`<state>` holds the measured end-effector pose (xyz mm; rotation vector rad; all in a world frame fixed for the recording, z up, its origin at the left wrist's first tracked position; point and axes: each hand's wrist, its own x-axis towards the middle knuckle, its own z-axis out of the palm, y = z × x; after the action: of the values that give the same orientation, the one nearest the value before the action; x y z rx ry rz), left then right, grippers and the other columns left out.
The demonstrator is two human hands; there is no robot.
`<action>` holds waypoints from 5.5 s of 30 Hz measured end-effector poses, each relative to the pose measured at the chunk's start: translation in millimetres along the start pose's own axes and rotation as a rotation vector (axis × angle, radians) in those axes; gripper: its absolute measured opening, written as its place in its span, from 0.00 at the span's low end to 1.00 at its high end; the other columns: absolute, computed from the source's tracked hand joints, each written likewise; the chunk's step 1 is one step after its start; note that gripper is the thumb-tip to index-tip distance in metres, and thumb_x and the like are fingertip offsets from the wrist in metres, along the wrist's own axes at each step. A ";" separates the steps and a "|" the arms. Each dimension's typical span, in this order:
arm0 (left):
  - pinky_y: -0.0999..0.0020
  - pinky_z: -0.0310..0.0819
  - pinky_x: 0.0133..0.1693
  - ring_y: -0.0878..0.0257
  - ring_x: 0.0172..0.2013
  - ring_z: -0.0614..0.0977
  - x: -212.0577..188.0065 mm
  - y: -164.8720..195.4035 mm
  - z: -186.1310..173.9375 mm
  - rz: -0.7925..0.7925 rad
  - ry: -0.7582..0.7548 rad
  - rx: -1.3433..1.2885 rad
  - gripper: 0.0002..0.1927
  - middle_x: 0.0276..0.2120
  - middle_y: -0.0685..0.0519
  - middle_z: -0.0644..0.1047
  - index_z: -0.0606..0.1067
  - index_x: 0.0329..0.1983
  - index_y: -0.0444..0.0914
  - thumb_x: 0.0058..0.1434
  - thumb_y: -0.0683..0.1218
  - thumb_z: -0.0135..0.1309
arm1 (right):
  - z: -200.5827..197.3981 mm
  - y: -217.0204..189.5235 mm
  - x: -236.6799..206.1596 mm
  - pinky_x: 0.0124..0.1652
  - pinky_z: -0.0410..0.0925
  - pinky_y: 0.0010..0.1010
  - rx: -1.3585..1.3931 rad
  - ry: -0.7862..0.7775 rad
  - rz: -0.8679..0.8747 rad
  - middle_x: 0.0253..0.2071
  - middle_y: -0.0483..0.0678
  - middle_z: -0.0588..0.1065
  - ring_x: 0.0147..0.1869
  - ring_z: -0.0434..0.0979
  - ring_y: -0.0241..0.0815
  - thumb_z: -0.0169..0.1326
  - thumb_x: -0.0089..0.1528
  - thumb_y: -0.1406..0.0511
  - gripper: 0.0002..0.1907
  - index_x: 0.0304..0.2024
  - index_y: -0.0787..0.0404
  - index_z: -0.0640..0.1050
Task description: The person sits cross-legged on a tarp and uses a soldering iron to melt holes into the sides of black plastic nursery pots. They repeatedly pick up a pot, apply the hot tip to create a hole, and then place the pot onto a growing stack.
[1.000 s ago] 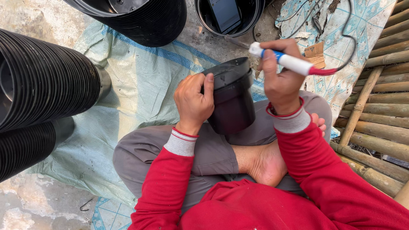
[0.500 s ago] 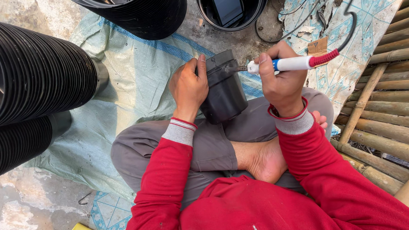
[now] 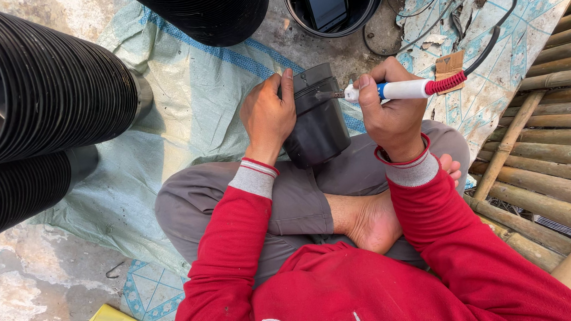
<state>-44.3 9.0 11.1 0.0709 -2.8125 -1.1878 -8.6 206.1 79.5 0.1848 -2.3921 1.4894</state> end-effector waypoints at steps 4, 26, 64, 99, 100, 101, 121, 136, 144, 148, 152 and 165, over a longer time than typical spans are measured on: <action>0.55 0.66 0.25 0.52 0.19 0.77 0.4 -1.4 -0.6 0.018 0.020 0.004 0.26 0.19 0.49 0.76 0.74 0.23 0.38 0.72 0.57 0.48 | 2.5 -1.5 -0.1 0.36 0.69 0.26 0.004 -0.001 0.004 0.32 0.49 0.78 0.34 0.78 0.35 0.53 0.72 0.70 0.09 0.36 0.67 0.74; 0.53 0.66 0.25 0.49 0.21 0.77 -6.5 -3.0 2.9 0.059 0.058 0.023 0.25 0.20 0.48 0.77 0.74 0.23 0.37 0.72 0.57 0.48 | 5.4 -22.0 6.4 0.28 0.64 0.31 -0.082 -0.142 -0.056 0.23 0.49 0.73 0.24 0.73 0.39 0.57 0.68 0.72 0.11 0.32 0.65 0.71; 0.67 0.69 0.51 0.65 0.46 0.75 -44.0 -44.7 -0.7 -0.013 -0.149 -1.123 0.17 0.47 0.50 0.74 0.70 0.54 0.35 0.83 0.53 0.41 | -95.4 50.1 20.6 0.22 0.50 0.30 0.805 0.617 0.023 0.20 0.45 0.60 0.17 0.53 0.34 0.50 0.77 0.65 0.13 0.39 0.63 0.67; 0.62 0.64 0.52 0.55 0.41 0.76 -83.9 54.6 -367.3 0.541 0.666 0.837 0.14 0.34 0.51 0.76 0.76 0.41 0.35 0.70 0.52 0.59 | -105.8 13.3 4.4 0.22 0.53 0.28 0.968 0.470 0.122 0.18 0.44 0.60 0.17 0.57 0.34 0.50 0.75 0.66 0.11 0.37 0.61 0.69; 0.62 0.63 0.53 0.55 0.43 0.76 -79.9 58.2 -360.3 0.621 0.682 0.806 0.13 0.35 0.52 0.77 0.76 0.41 0.36 0.70 0.51 0.59 | -105.8 14.1 5.9 0.22 0.52 0.28 1.026 0.453 0.151 0.18 0.44 0.60 0.18 0.57 0.34 0.50 0.75 0.65 0.11 0.36 0.60 0.69; 0.62 0.61 0.54 0.56 0.45 0.77 -75.6 62.4 -353.0 0.701 0.696 0.778 0.12 0.36 0.53 0.78 0.76 0.41 0.36 0.71 0.50 0.58 | -105.6 14.2 6.5 0.21 0.52 0.27 1.080 0.438 0.185 0.19 0.44 0.61 0.18 0.57 0.34 0.50 0.75 0.65 0.11 0.36 0.60 0.69; 0.60 0.65 0.51 0.57 0.45 0.79 50.3 134.1 -260.5 1.024 0.229 0.589 0.17 0.38 0.56 0.80 0.78 0.46 0.40 0.67 0.56 0.66 | -113.5 16.3 9.5 0.21 0.53 0.25 1.233 0.306 0.232 0.17 0.42 0.60 0.17 0.54 0.31 0.52 0.73 0.61 0.13 0.34 0.57 0.69; 0.63 0.68 0.44 0.56 0.37 0.81 76.3 89.8 -217.5 0.994 0.084 0.547 0.09 0.30 0.54 0.78 0.77 0.41 0.40 0.72 0.49 0.62 | -110.5 21.1 11.3 0.21 0.54 0.24 1.190 0.343 0.274 0.18 0.40 0.58 0.16 0.54 0.30 0.53 0.72 0.61 0.13 0.33 0.58 0.70; 0.61 0.67 0.53 0.57 0.34 0.79 87.4 87.4 -218.8 0.978 0.021 0.545 0.10 0.27 0.54 0.76 0.76 0.39 0.40 0.76 0.47 0.60 | -110.7 22.0 12.8 0.20 0.53 0.24 1.213 0.287 0.274 0.17 0.41 0.60 0.17 0.54 0.30 0.51 0.73 0.62 0.12 0.34 0.57 0.69; 0.63 0.64 0.56 0.60 0.38 0.77 83.4 83.1 -214.2 1.086 0.153 0.614 0.07 0.31 0.55 0.75 0.73 0.40 0.39 0.73 0.45 0.57 | -109.5 19.7 13.1 0.21 0.54 0.25 1.201 0.267 0.301 0.17 0.40 0.58 0.16 0.54 0.31 0.50 0.73 0.62 0.13 0.33 0.57 0.69; 0.63 0.62 0.54 0.60 0.37 0.75 80.4 84.7 -211.5 1.111 0.180 0.654 0.07 0.33 0.55 0.73 0.73 0.41 0.39 0.74 0.44 0.58 | -109.5 22.8 14.3 0.22 0.55 0.26 1.189 0.267 0.297 0.17 0.40 0.57 0.16 0.54 0.31 0.50 0.73 0.62 0.13 0.33 0.58 0.69; 0.70 0.67 0.36 0.62 0.33 0.75 -35.1 120.5 -258.5 0.696 0.419 0.031 0.19 0.40 0.50 0.73 0.64 0.61 0.28 0.80 0.47 0.52 | -96.7 -0.5 7.3 0.34 0.66 0.34 0.954 0.529 -0.023 0.26 0.48 0.69 0.31 0.71 0.44 0.47 0.77 0.52 0.20 0.51 0.63 0.72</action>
<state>15.1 -88.6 274.8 -0.5421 -2.1928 -0.8340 3.7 292.5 121.8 0.0134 -1.1506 2.2038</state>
